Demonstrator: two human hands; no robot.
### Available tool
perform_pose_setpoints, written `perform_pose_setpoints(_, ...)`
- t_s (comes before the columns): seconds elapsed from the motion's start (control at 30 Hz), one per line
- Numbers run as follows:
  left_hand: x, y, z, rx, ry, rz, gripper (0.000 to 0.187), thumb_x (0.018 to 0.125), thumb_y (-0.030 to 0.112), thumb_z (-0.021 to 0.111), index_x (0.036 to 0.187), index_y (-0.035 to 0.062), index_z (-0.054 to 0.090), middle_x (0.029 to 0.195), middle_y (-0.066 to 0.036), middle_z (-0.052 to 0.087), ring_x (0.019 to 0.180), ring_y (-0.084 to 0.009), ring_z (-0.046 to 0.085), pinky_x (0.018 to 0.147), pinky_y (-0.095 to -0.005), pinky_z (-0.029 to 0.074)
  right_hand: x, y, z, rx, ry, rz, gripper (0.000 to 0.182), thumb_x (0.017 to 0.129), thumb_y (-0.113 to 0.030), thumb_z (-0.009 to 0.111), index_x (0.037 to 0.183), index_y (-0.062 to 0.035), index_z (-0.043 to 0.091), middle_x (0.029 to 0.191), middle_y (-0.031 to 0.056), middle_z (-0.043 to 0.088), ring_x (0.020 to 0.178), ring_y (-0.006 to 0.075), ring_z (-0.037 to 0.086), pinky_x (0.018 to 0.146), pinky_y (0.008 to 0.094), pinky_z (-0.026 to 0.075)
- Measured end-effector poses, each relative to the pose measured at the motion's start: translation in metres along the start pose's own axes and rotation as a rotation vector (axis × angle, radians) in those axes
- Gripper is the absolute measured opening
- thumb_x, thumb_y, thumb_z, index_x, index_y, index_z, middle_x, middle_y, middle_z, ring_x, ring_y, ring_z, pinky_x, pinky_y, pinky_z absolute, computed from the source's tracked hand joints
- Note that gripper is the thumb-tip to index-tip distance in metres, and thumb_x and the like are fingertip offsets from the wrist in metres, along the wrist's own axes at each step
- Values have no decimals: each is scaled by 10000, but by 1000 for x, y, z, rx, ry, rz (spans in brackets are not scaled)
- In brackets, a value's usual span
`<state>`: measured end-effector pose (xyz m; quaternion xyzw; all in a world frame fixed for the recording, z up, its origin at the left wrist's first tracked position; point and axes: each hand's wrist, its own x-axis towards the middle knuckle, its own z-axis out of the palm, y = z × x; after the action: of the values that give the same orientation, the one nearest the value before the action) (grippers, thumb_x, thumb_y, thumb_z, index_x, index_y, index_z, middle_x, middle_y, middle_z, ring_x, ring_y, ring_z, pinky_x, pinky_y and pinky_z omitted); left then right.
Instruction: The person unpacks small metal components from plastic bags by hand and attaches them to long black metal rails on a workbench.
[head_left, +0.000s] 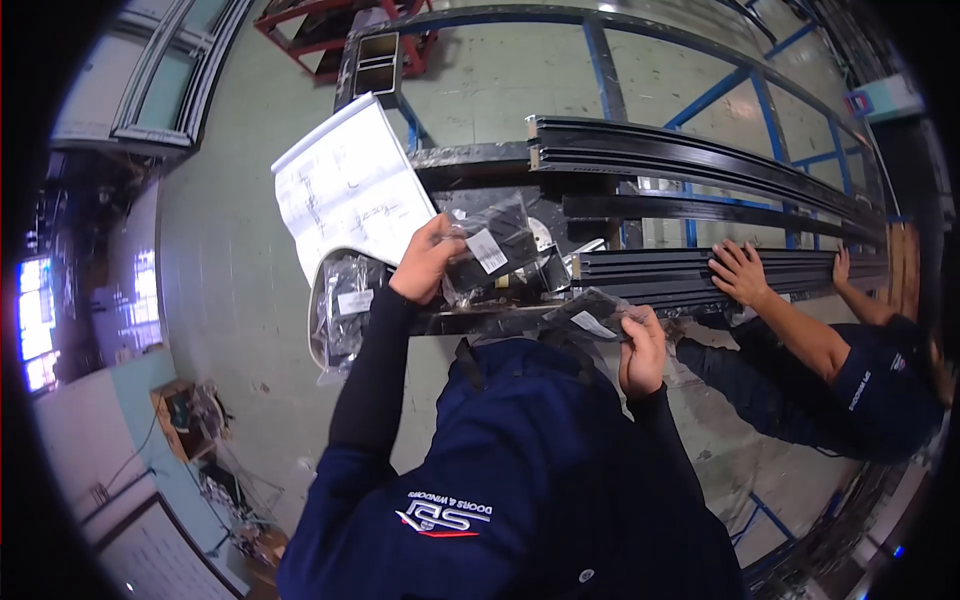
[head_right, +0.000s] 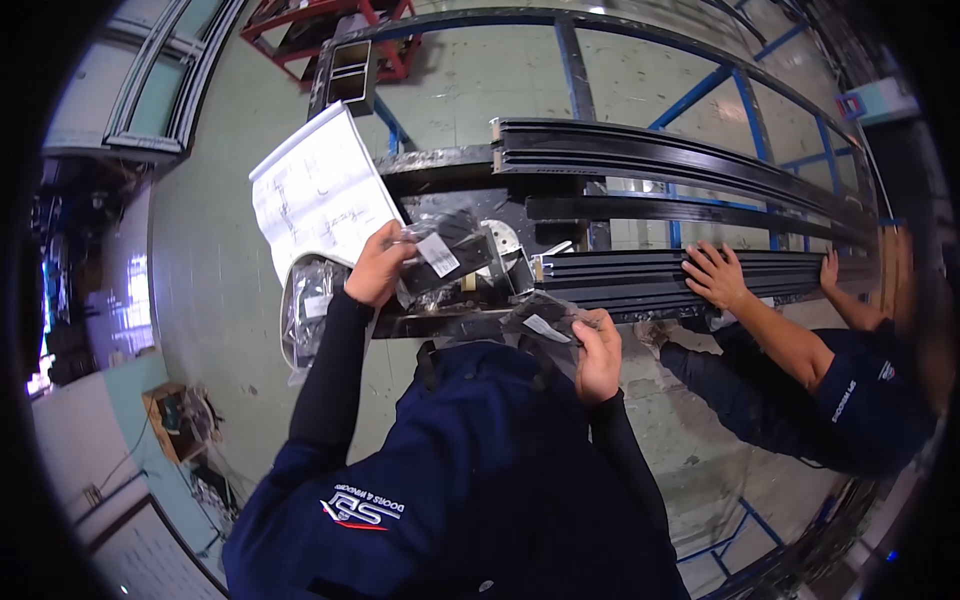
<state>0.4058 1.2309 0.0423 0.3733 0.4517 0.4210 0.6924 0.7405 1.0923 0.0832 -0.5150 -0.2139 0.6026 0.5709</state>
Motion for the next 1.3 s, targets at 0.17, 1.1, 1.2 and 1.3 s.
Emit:
perform_pose_setpoints(0.17,-12,6,28,-357,43,36,132,909,126,667,912,126,535,868,21,571,829,-118,588,807,-278,458,22,7,3,87,40,-118,72,949,-92,549,979,-28,562,842,33,532,782,135,543,763,284,474)
perform_pose_setpoints(1.1,-20,14,101,-389,12,-58,242,941,146,770,1120,56,634,1040,-26,709,943,-117,677,883,-303,547,64,-34,80,-222,-239,77,233,968,-127,736,1127,42,716,1018,46,742,905,74,650,814,246,520)
perform_pose_setpoints(1.2,-22,18,106,-428,25,-74,251,939,153,772,1124,52,636,1063,-35,719,951,-121,685,890,-303,549,63,-33,80,-220,-240,86,227,968,-128,736,1122,38,716,1014,43,741,896,73,654,806,246,524)
perform_pose_setpoints(1.3,-25,18,106,-443,38,-94,266,943,158,766,1144,42,638,1089,-48,725,977,-132,694,907,-307,551,64,-31,79,-219,-246,98,229,967,-127,736,1124,38,715,1010,43,741,890,73,657,803,247,526)
